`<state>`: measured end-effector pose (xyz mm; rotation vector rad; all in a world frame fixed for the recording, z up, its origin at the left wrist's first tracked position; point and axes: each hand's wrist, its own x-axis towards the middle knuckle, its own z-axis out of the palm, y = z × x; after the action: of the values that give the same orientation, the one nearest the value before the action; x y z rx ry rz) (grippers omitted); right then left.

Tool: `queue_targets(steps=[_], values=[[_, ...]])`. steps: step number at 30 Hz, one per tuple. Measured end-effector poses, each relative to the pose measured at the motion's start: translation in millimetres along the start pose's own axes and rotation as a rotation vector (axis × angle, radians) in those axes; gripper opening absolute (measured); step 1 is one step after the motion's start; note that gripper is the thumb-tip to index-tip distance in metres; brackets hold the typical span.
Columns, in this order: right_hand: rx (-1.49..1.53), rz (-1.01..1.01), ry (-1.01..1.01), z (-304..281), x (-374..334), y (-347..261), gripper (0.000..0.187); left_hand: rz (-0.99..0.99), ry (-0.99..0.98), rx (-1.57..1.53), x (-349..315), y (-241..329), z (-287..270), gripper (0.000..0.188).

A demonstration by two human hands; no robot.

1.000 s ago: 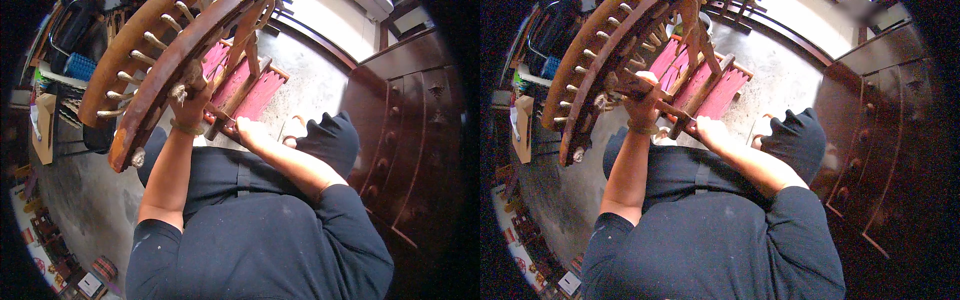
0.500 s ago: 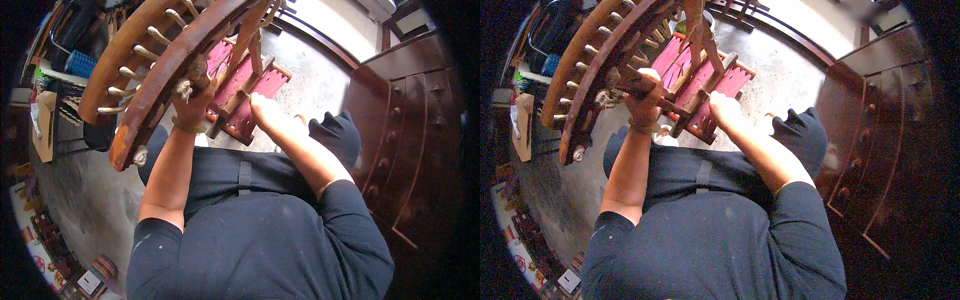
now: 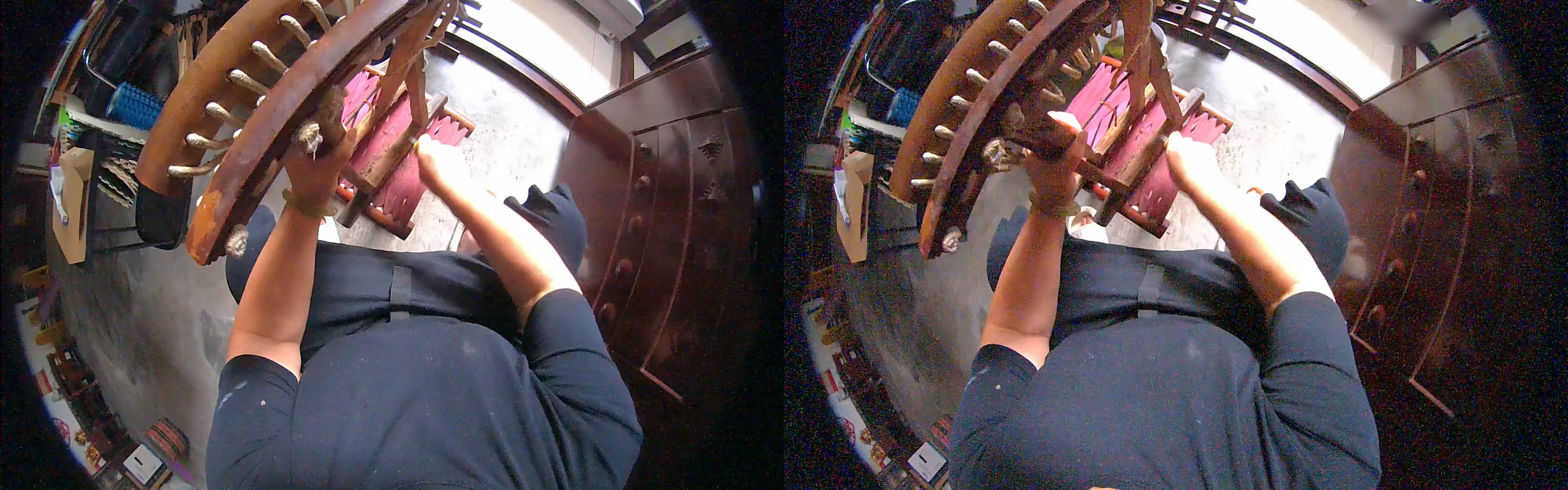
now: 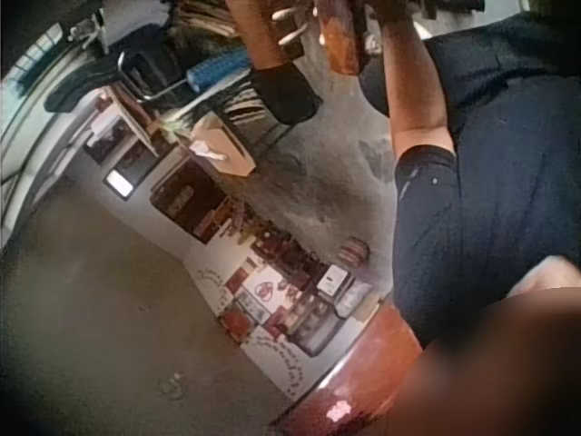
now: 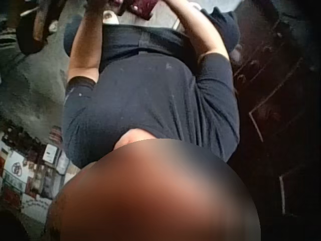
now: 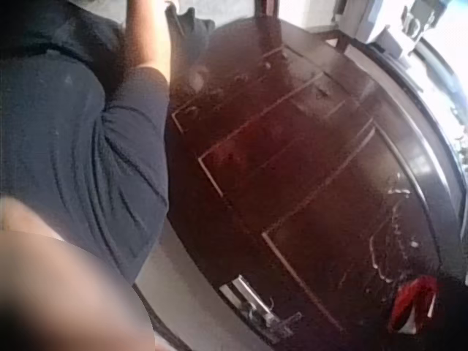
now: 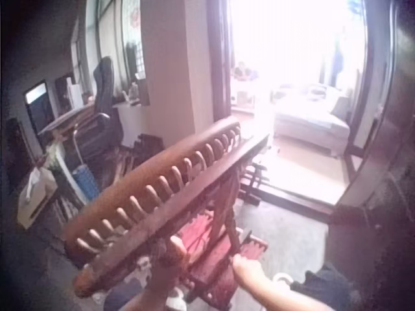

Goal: The person assembles a wooden frame with pink woven material by attaching a curved wooden piece with pegs. They use a hammer to secure the components together.

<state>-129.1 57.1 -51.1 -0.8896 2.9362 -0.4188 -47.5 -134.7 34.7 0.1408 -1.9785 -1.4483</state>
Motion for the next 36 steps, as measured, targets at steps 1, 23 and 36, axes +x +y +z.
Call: queue_targets(steps=[1,23,36], values=[[-0.012,0.005,-0.001,-3.9,7.4,7.3,0.014,0.076,-0.023,0.035,2.2,-1.6,-1.5,0.025],[-0.097,0.016,-0.001,-12.0,12.2,7.0,0.017,-0.097,-0.025,-0.125,-0.3,4.5,-0.5,0.022],[0.132,-0.196,-0.287,0.0,-45.7,-52.9,0.021,-0.074,-0.011,-0.138,-0.1,5.8,5.1,0.021]])
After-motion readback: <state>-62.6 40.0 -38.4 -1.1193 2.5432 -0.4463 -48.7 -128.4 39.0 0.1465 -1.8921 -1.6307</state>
